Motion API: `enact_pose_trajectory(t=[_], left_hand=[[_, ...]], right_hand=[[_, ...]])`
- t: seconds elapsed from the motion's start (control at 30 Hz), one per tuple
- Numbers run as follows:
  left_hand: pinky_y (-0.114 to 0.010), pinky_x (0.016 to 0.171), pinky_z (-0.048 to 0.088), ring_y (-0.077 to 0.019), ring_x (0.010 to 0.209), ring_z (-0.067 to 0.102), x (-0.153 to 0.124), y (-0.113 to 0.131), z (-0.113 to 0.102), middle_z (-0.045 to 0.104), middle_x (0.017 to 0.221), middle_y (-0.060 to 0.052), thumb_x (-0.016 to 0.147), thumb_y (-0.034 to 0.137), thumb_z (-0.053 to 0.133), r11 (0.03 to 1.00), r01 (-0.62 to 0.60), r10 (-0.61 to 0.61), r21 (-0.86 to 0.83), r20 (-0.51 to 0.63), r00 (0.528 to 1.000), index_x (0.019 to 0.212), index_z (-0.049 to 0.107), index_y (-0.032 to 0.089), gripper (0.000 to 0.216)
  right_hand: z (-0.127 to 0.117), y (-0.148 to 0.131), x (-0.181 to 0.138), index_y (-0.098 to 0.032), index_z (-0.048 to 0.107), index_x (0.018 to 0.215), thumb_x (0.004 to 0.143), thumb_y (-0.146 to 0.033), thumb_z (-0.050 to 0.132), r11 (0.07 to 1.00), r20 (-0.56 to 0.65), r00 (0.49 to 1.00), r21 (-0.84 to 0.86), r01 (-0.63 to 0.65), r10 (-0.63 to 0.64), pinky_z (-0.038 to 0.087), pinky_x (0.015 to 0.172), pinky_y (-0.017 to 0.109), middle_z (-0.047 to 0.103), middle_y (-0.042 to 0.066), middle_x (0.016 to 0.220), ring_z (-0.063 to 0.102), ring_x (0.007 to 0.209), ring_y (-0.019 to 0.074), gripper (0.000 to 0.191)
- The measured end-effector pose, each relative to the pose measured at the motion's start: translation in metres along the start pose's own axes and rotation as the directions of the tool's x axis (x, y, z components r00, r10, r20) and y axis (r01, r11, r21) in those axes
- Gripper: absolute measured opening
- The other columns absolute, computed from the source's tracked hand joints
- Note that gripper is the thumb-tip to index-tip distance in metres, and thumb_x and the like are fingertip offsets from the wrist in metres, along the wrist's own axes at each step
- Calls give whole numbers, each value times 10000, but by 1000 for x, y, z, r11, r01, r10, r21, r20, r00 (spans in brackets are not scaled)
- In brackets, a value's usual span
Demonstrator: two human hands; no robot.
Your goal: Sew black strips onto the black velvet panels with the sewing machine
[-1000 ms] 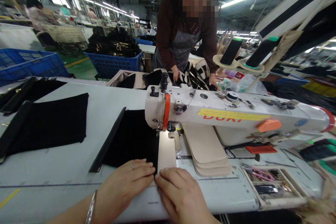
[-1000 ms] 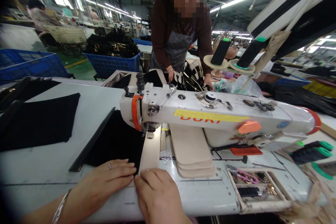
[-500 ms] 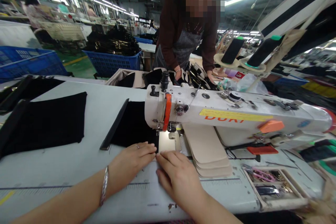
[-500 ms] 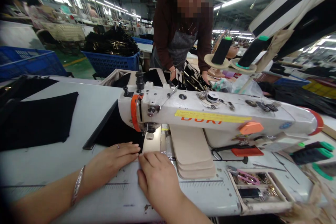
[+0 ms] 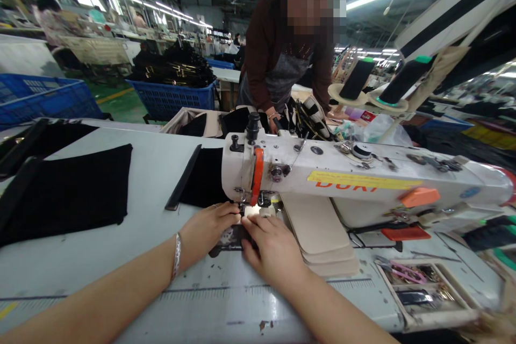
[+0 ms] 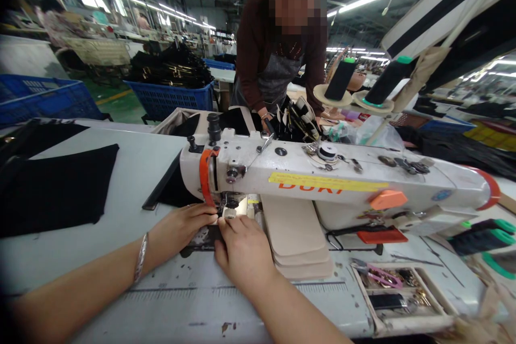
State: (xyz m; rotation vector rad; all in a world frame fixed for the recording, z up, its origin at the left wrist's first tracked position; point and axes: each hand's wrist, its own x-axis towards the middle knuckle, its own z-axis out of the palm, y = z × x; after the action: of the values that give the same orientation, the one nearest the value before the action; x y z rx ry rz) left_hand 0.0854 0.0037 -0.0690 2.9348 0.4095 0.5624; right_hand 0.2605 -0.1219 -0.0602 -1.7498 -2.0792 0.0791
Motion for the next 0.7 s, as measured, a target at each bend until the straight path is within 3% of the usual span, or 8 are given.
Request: enact_pose_trajectory(t=[0.4,0.7], left_hand=[[-324,899,564,-189,969,676,10,-9,7,714,1060,-66,823,-64,564,997,76,-77,-26,-36,996,1002,679,159,308],[-316,919,559,-192,982,678,13,-11,8,725,1044,-61,826,-62,527,994,108,-108,-9,-36,993,978,705,169,329]], right_hand=[[7,4,10,-221,593,1221,908,-263,577,999,-28,998,5,-53,53,435,979,410,640,76,1178,550,1102,256,316],[6,4,12,-218,589,1233,901,-236,578,998,-57,997,33,-59,61,424,1008,399,630,74,1221,539,1141,251,333]])
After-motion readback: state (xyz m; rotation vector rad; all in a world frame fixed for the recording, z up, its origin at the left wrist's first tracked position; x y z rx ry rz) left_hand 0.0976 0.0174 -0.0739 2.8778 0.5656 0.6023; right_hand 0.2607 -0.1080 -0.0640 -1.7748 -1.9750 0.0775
